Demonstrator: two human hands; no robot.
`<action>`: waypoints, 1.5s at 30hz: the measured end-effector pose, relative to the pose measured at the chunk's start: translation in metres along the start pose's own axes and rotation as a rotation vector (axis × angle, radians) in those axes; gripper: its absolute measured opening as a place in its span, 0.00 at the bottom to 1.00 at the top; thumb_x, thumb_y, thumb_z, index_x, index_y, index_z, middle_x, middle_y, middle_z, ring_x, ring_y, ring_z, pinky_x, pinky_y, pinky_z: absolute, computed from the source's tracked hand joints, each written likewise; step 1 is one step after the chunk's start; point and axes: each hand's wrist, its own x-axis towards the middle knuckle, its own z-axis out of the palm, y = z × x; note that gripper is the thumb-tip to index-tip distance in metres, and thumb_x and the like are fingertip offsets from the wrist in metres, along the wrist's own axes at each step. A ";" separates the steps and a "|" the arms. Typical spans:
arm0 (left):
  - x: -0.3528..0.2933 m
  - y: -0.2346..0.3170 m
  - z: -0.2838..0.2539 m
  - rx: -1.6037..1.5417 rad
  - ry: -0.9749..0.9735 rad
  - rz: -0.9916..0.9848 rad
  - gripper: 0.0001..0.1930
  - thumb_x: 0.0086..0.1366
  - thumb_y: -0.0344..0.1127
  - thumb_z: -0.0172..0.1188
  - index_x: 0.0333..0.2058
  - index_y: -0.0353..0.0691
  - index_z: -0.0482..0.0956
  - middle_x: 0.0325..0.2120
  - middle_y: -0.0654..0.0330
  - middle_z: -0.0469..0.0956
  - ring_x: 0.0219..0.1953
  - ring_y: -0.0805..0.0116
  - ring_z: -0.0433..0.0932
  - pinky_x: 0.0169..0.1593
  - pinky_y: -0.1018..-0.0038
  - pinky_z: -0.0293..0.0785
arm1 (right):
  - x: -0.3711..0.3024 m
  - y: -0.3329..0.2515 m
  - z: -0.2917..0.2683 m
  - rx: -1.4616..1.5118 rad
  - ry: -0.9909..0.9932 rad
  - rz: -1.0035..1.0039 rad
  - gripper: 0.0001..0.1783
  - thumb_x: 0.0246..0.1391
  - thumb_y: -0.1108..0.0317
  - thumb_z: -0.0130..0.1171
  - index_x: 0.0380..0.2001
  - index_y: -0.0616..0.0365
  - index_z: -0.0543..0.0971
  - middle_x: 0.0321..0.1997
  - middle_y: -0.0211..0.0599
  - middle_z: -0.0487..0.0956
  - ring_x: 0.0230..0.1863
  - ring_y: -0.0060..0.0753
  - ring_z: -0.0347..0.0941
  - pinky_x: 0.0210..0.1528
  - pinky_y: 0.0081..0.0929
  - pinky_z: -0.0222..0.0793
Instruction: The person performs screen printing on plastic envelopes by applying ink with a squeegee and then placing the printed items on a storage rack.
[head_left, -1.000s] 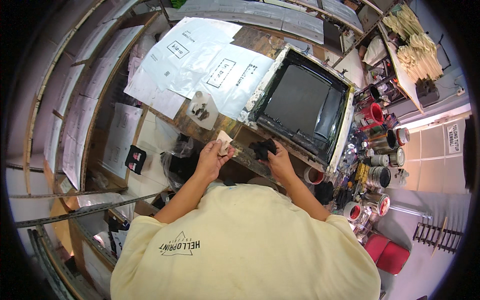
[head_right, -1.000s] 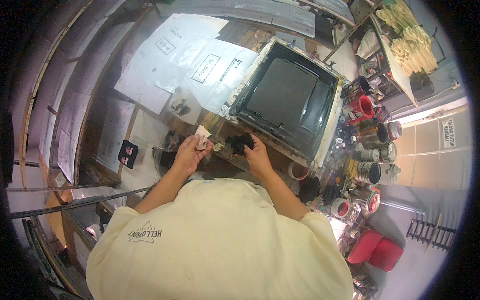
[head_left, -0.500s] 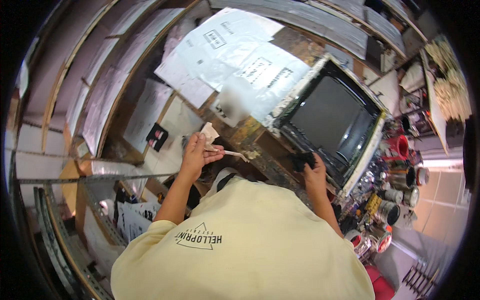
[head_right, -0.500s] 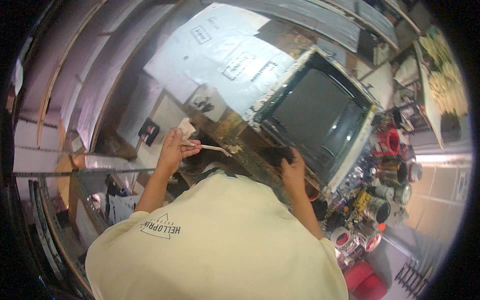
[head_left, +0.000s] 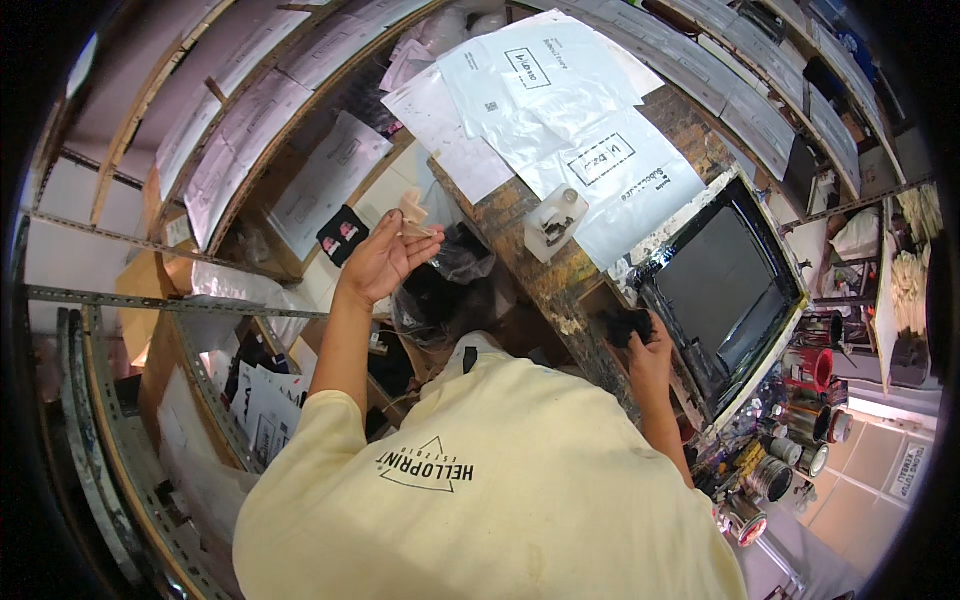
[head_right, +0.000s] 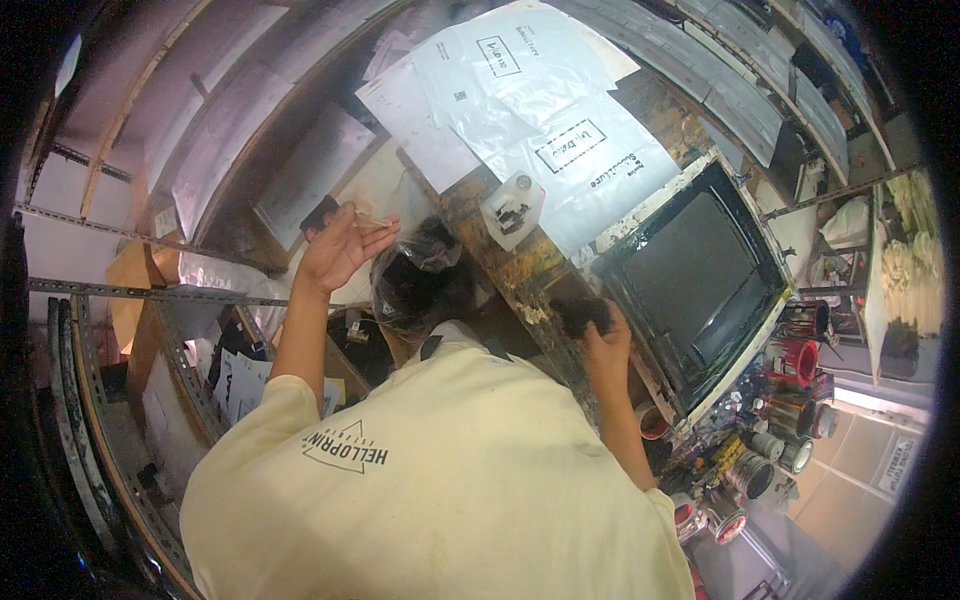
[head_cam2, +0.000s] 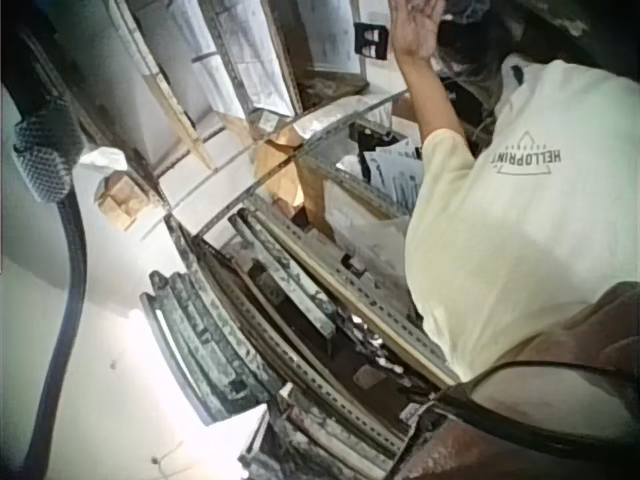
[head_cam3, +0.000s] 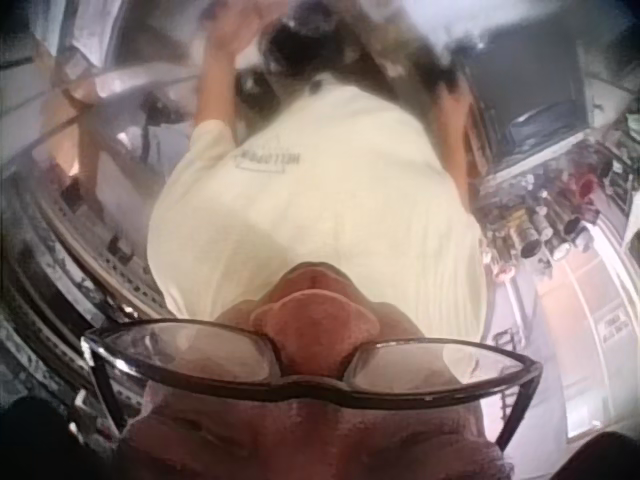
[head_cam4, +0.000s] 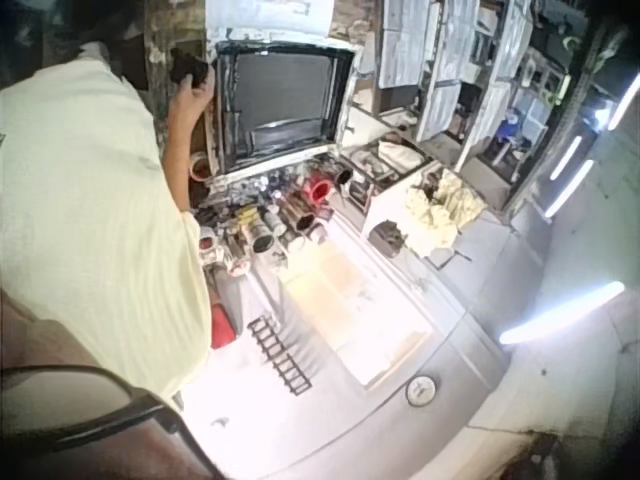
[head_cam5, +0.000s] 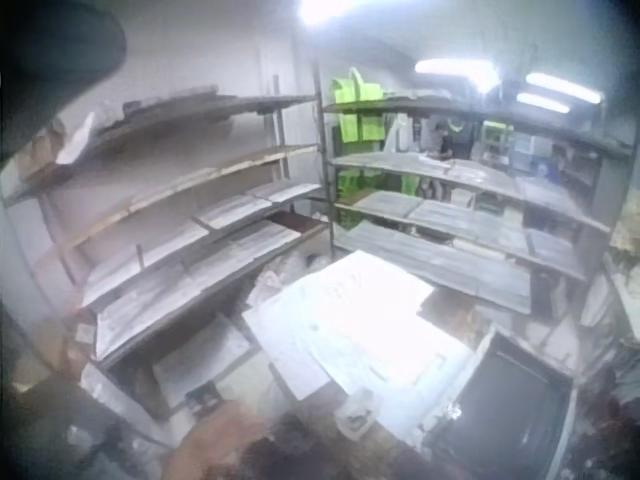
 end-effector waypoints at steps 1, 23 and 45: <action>0.009 0.001 -0.010 -0.016 0.002 -0.011 0.18 0.80 0.46 0.44 0.57 0.39 0.69 0.56 0.34 0.74 0.59 0.42 0.76 0.65 0.52 0.73 | 0.001 0.001 0.004 -0.034 0.000 0.000 0.27 0.62 0.83 0.53 0.65 0.69 0.67 0.57 0.45 0.77 0.55 0.33 0.76 0.58 0.28 0.71; 0.035 0.038 0.085 0.661 -0.198 -0.035 0.13 0.76 0.40 0.56 0.41 0.35 0.81 0.29 0.63 0.80 0.28 0.77 0.77 0.35 0.78 0.77 | -0.056 -0.014 0.071 -0.047 0.357 0.001 0.22 0.59 0.82 0.52 0.58 0.68 0.73 0.51 0.41 0.80 0.53 0.29 0.76 0.58 0.24 0.68; 0.037 -0.149 0.196 1.361 -0.638 0.197 0.12 0.70 0.39 0.61 0.35 0.34 0.81 0.30 0.57 0.77 0.32 0.65 0.77 0.38 0.67 0.72 | -0.081 0.000 -0.045 0.023 0.403 -0.130 0.23 0.60 0.83 0.52 0.60 0.69 0.72 0.55 0.40 0.79 0.56 0.29 0.74 0.61 0.26 0.68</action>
